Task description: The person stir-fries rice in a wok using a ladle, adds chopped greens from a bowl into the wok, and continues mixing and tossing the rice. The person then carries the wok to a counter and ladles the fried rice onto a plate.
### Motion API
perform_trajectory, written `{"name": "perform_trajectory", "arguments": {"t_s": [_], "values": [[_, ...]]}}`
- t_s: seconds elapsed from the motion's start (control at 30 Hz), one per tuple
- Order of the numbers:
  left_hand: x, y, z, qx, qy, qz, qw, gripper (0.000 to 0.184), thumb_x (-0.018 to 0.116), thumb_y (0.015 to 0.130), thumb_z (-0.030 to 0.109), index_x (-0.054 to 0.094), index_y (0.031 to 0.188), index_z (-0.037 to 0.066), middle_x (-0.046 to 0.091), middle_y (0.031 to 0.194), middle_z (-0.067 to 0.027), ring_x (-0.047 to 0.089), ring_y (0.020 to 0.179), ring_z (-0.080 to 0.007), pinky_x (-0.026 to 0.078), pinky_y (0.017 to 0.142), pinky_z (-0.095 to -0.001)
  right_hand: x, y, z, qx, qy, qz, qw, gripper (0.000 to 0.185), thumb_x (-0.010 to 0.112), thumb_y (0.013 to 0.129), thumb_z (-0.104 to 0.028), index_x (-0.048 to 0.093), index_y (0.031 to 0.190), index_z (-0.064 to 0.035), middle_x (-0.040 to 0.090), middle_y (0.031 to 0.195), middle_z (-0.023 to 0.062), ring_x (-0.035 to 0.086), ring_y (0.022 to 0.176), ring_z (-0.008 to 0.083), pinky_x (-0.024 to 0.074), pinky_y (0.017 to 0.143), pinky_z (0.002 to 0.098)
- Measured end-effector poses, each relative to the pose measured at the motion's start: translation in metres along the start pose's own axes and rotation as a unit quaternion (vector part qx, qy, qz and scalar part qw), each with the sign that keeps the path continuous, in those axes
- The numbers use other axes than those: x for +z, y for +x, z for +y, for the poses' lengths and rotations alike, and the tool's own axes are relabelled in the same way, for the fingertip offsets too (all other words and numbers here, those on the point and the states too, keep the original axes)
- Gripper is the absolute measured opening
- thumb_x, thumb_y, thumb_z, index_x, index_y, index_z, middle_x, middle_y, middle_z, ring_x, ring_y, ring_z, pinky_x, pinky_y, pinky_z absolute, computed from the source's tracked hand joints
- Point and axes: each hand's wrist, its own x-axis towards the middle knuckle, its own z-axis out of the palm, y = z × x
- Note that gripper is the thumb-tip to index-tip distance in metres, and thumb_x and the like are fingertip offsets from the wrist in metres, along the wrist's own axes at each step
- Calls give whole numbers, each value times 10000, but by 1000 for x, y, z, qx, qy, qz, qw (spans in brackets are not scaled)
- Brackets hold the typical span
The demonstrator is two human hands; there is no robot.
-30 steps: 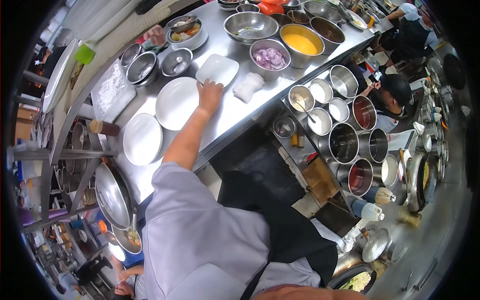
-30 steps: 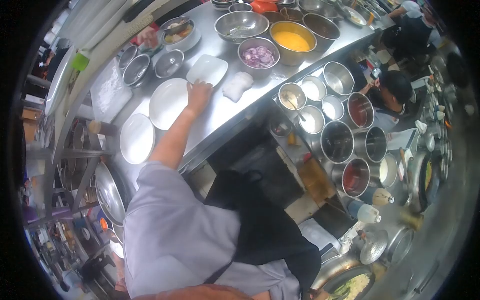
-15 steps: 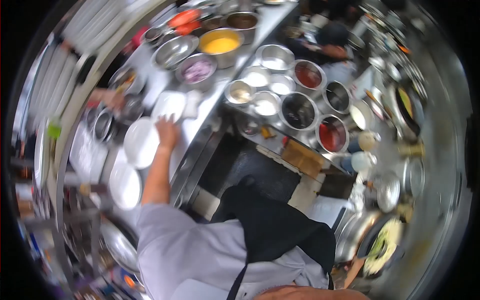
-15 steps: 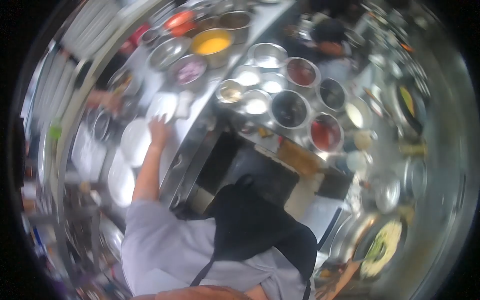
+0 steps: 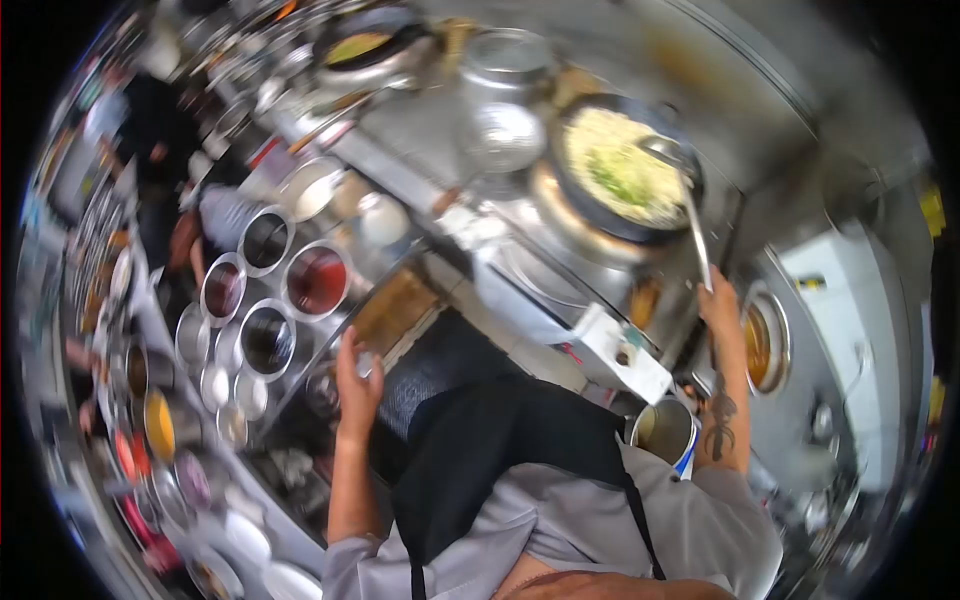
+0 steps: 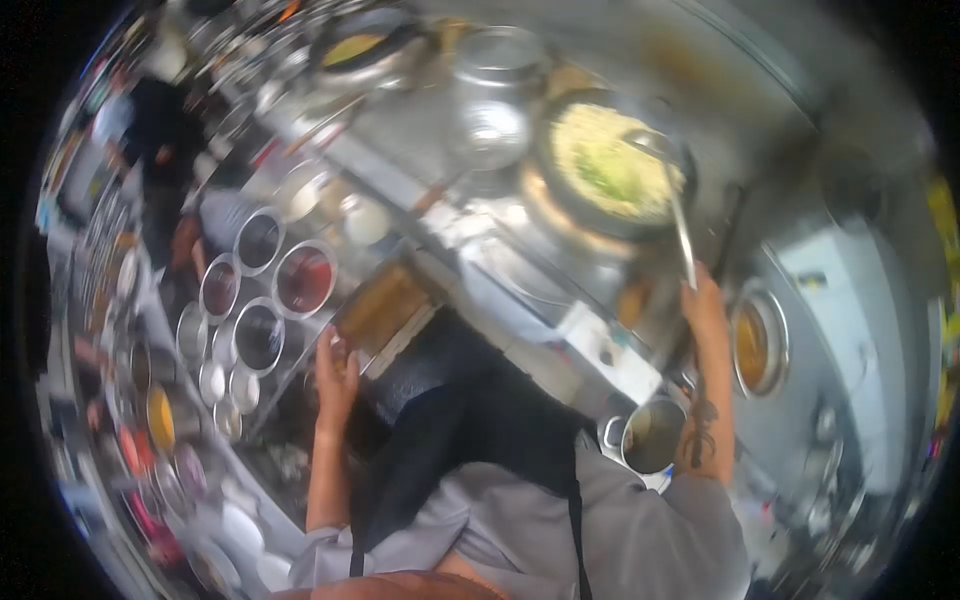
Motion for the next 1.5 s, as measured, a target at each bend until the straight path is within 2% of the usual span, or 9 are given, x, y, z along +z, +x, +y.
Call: {"name": "perform_trajectory", "arguments": {"t_s": [0.07,0.3,0.57,0.7,0.83,0.93,1.1,1.27,1.5], "values": [[57,37,16,100,-22,-88,991,635,617,796,-8,347,1371,-37,459,1333,-220,483,1218,-331,421,979,-382,11,-16,10,60,-82,4,995,395,543,861,-112,508,1234,13,604,927,316,570,947,478,469,797,494],[201,145,44,217,53,-255,941,698,665,755,77,324,1346,-71,444,1256,-320,445,1177,-451,389,990,-461,-42,-47,-15,43,-40,-29,998,353,541,871,-112,529,1185,48,601,991,311,586,941,455,465,830,486],[269,233,19,88,361,-352,859,965,760,631,256,243,1413,28,498,1152,-266,543,1044,-413,450,898,-480,-79,-39,-84,100,-112,-156,976,351,527,896,-114,490,1212,34,608,870,295,623,818,424,479,715,487],[291,245,1,132,356,-355,854,831,746,622,274,348,1300,2,543,1063,-252,592,950,-392,493,819,-458,37,43,-60,102,-165,-106,975,274,480,896,-129,504,1127,15,610,784,270,613,738,433,473,657,516],[299,251,-28,171,240,-332,896,696,720,660,151,375,1237,-28,558,1016,-302,584,954,-442,487,830,-481,-17,-9,-98,101,-124,-119,980,253,504,895,-116,499,1115,9,614,756,256,611,698,431,470,618,509],[288,267,-21,-1,-15,-391,920,569,653,710,77,418,1215,-42,580,1062,-215,596,963,-312,479,858,-376,-44,-8,-109,143,-167,-115,969,248,524,897,-113,494,1111,8,615,750,255,609,697,432,471,618,513],[260,283,23,-245,-363,-441,783,480,581,742,21,490,1212,-14,588,1082,-121,584,958,-215,467,840,-302,-13,24,-94,149,-188,-99,966,301,454,904,-112,480,1159,44,627,818,261,623,761,434,490,646,512],[243,295,23,-326,-351,-436,762,351,631,844,234,525,1135,69,607,923,-70,619,817,-204,530,678,-392,-83,-25,-130,204,-164,-176,949,384,496,890,-149,485,1255,-28,631,879,259,624,834,412,481,714,499],[356,264,142,-420,-421,-478,646,512,439,875,592,469,1176,179,574,1038,-66,556,991,-288,450,822,-620,2,42,-93,110,-6,-168,980,365,581,892,-148,525,1221,-2,621,923,276,604,846,437,476,747,460]]}}
